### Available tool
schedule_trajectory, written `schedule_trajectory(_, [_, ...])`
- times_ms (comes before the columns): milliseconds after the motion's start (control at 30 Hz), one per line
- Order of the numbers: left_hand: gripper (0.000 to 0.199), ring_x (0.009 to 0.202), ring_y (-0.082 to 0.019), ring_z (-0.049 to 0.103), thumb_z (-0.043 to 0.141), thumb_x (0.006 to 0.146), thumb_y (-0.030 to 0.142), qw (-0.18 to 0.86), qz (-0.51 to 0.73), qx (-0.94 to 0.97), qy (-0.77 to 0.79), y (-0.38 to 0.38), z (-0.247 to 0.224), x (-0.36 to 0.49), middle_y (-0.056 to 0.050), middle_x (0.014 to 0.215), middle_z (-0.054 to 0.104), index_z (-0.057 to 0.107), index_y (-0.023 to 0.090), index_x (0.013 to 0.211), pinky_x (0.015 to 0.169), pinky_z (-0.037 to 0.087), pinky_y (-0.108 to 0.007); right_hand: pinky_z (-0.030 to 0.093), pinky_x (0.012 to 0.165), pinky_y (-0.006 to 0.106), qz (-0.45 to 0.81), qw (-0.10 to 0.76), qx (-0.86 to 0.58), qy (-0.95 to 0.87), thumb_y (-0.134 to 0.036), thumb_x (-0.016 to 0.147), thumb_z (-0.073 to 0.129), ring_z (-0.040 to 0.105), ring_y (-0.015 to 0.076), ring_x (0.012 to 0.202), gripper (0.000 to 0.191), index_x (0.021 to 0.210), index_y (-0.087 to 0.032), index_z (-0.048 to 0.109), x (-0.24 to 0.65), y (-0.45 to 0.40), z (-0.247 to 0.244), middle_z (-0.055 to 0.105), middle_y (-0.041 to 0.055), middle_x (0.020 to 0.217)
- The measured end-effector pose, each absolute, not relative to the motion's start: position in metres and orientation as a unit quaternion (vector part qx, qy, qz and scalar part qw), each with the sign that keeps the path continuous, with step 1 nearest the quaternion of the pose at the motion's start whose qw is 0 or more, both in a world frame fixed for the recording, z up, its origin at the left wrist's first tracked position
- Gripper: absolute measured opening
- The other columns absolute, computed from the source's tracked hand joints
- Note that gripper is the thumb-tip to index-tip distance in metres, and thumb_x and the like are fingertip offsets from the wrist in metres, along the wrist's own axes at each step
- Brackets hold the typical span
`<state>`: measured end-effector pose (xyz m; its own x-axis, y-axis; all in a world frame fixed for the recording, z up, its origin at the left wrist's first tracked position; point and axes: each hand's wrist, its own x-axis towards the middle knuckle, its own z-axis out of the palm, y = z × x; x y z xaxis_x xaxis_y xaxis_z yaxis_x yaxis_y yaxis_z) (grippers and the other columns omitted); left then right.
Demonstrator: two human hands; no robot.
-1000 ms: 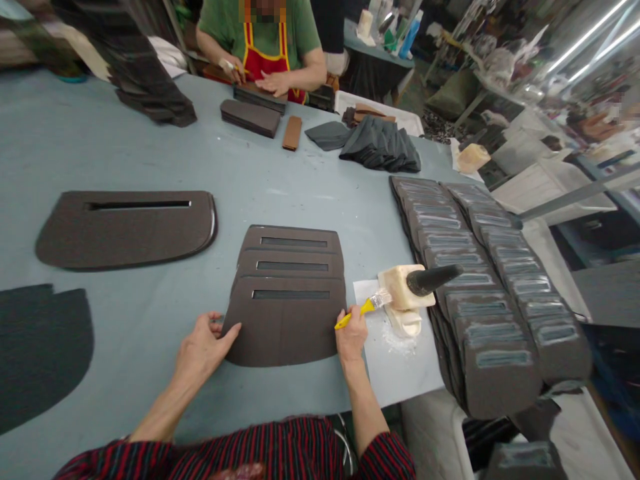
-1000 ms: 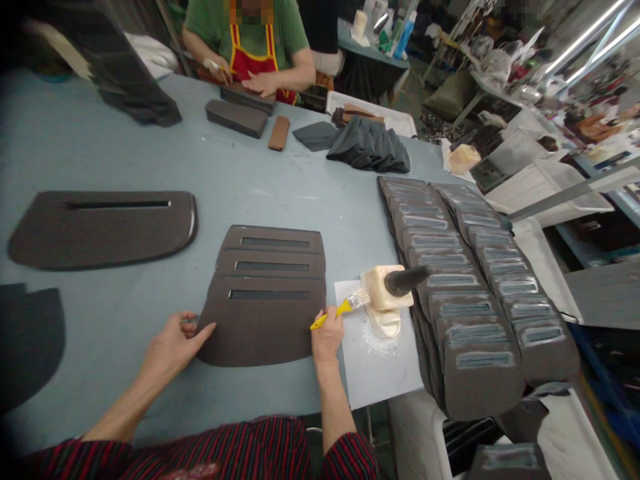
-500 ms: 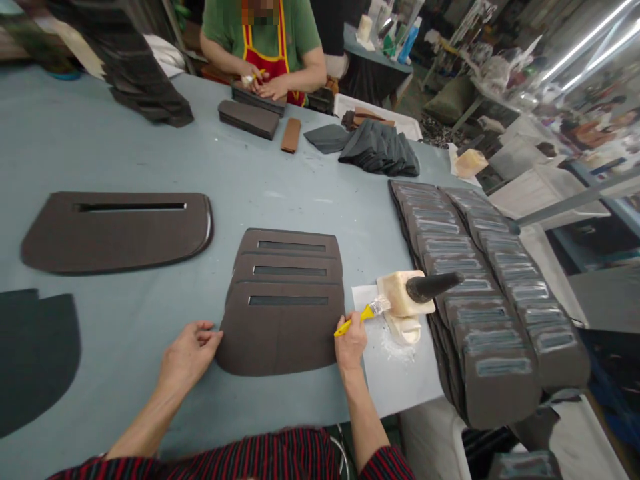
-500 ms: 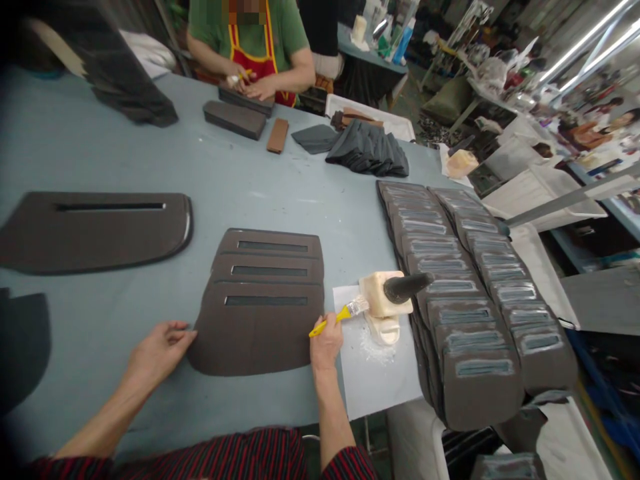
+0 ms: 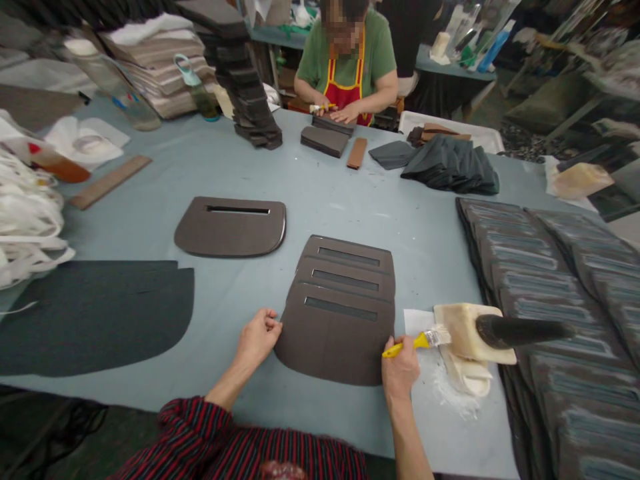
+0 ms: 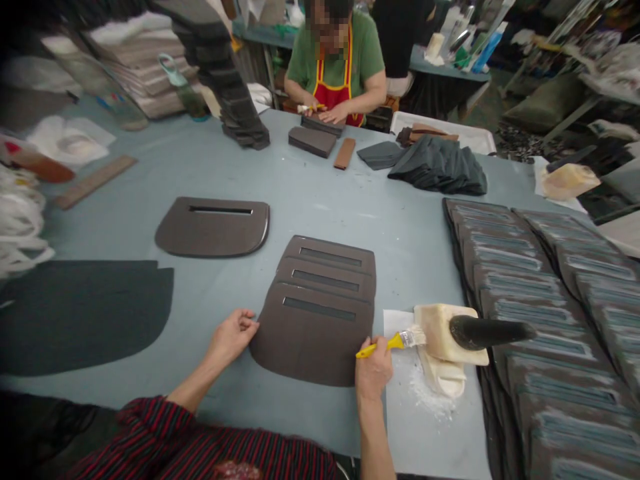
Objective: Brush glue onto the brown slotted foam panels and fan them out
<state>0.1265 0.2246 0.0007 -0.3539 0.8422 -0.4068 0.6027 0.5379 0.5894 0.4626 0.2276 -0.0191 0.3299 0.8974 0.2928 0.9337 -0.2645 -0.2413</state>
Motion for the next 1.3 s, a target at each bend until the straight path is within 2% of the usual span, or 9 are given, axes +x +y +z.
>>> schedule_trajectory(500, [0.029, 0.075, -0.016, 0.066, 0.055, 0.078, 0.038, 0.360, 0.162, 0.449, 0.802, 0.2252, -0.0003, 0.1232, 0.000, 0.083, 0.072, 0.052, 0.021, 0.101, 0.070, 0.044, -0.027, 0.030, 0.059, 0.027, -0.044, 0.198, -0.791, -0.577, -0.033, 0.092, 0.044, 0.049, 0.0160, 0.062, 0.018, 0.086, -0.018, 0.052, 0.4626, 0.2273, -0.0198, 0.055, 0.0029, 0.072])
schedule_trajectory(1300, [0.039, 0.086, -0.023, 0.067, 0.050, 0.077, 0.047, 0.321, 0.069, 0.481, 0.813, 0.2303, 0.0010, 0.1273, -0.002, 0.089, 0.072, 0.050, 0.023, 0.107, 0.072, 0.045, -0.031, 0.031, 0.059, 0.027, -0.038, 0.198, -0.800, -0.565, -0.025, 0.091, 0.045, 0.049, 0.0163, 0.062, 0.012, 0.085, -0.019, 0.053, 0.4624, 0.2269, -0.0246, 0.054, 0.0025, 0.072])
